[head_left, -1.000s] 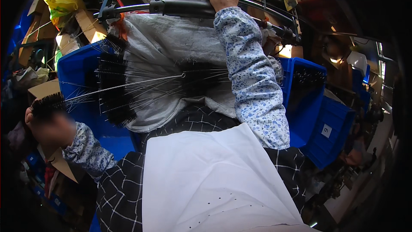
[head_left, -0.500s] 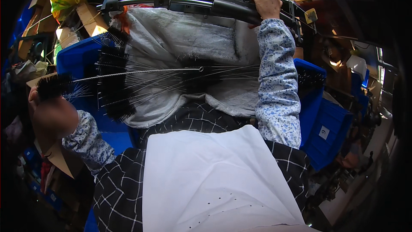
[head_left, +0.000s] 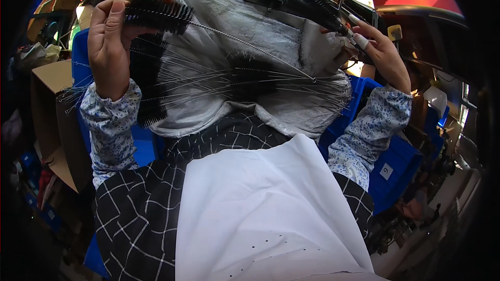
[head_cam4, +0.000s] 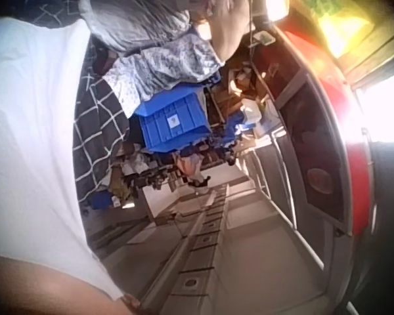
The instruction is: The person repeatedly picks up a bundle of black bristles and a metal wire frame, then inserts the bristles into the frame. They perform this repetitive assembly action continuously, handling the components one at a time in a workshop setting.
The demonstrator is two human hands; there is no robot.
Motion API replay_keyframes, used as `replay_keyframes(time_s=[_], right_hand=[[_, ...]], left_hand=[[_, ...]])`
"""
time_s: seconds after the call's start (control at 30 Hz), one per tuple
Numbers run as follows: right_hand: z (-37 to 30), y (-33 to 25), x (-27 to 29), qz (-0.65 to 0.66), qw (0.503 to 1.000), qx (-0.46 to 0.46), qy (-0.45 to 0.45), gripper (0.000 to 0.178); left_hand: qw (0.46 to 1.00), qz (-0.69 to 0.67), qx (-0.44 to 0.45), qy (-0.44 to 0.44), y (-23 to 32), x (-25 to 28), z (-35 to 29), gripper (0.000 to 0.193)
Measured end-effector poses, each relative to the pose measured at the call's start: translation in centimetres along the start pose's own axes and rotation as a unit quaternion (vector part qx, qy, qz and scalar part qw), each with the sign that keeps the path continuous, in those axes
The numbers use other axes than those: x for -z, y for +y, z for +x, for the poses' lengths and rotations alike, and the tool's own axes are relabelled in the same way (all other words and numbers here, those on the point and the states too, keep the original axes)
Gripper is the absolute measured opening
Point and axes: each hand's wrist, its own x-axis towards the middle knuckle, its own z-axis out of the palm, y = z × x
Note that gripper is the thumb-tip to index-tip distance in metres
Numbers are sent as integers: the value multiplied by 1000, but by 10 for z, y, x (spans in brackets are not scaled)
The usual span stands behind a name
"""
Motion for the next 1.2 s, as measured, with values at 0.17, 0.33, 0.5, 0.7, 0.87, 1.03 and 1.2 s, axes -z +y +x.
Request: replay_keyframes(time_s=[0.17, 0.33, 0.5, 0.7, 0.87, 1.03, 1.2], right_hand=[[7, -70, -97, 15, 961, 276, -26, 29], [10, -97, -148, 216, 951, 188, -120, 33], [10, -115, -158, 334, 910, 76, -234, 34], [71, -44, -107, -155, 911, 202, 324, 23], [115, 12, -73, -336, 849, 74, 401, 23], [123, 14, -72, -357, 854, 55, 373, 24], [126, 20, -70, -330, 869, 61, 365, 24]], left_hand=[[998, -1, 20, -51, -30, -69, -14, 18], [995, 85, 23, -41, -24, -59, -25, 16], [985, 160, 2, -58, -22, -37, -36, 19], [960, 272, 69, -20, -11, 24, -17, 35], [871, 475, 98, -83, -34, 72, -22, 23], [912, 387, 135, -28, -39, 76, -28, 22], [892, 443, 90, -2, -33, 65, -31, 21]])
